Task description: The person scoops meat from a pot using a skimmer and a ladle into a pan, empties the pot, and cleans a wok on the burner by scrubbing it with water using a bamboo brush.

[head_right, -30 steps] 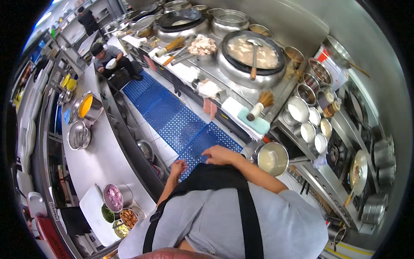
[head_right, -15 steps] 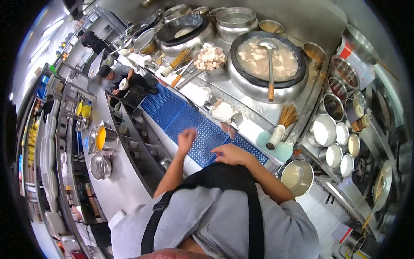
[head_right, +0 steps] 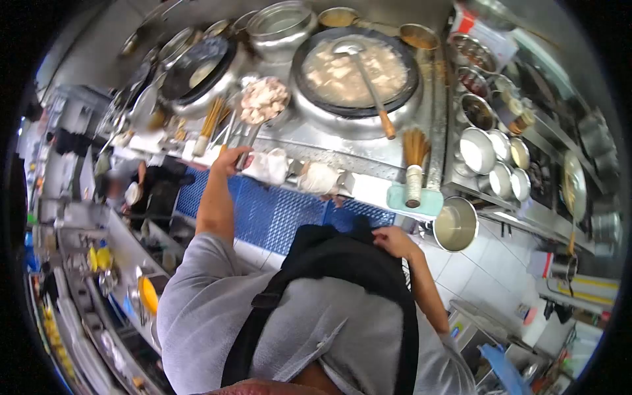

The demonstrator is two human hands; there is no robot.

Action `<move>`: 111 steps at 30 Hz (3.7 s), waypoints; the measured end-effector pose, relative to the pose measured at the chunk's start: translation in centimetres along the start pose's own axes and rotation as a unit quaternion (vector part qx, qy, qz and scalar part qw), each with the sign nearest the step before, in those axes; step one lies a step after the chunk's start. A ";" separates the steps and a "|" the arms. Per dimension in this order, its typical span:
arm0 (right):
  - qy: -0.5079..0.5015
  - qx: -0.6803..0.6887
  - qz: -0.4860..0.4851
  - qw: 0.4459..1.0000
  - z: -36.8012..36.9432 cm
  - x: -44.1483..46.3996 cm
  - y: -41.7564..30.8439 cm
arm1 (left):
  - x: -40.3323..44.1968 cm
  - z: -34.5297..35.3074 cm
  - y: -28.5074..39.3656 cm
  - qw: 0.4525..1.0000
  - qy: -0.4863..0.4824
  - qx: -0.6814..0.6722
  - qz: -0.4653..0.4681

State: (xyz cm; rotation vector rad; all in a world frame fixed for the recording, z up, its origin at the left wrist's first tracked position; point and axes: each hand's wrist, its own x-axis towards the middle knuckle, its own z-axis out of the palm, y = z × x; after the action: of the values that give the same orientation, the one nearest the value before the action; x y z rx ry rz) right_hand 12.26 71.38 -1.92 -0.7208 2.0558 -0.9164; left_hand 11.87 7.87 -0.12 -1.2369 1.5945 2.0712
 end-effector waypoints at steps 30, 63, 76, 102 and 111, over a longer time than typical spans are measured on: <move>0.185 0.288 0.430 0.835 25.3 -21.7 11.8 | -14.5 3.3 3.1 0.983 -0.023 -0.043 0.178; 0.458 0.627 0.410 0.479 37.8 -40.3 28.9 | -27.8 93.0 -12.9 0.781 -0.567 0.203 -0.162; 0.507 0.634 0.455 0.365 27.8 -47.6 28.2 | -21.4 132.2 -10.2 0.848 -0.445 0.258 0.127; 0.621 0.465 0.336 0.533 26.7 -40.3 30.3 | -33.3 113.3 10.9 0.724 -0.667 -0.106 0.140; 0.387 0.594 0.290 0.643 19.8 -29.1 24.4 | -29.0 62.9 3.0 0.790 -0.560 -0.176 0.174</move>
State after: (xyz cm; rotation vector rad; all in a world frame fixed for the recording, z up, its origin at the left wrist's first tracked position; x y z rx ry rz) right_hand 40.00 99.54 -18.42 1.1593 1.4866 -1.9740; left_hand -1.77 70.66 26.00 0.3800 0.8667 2.5564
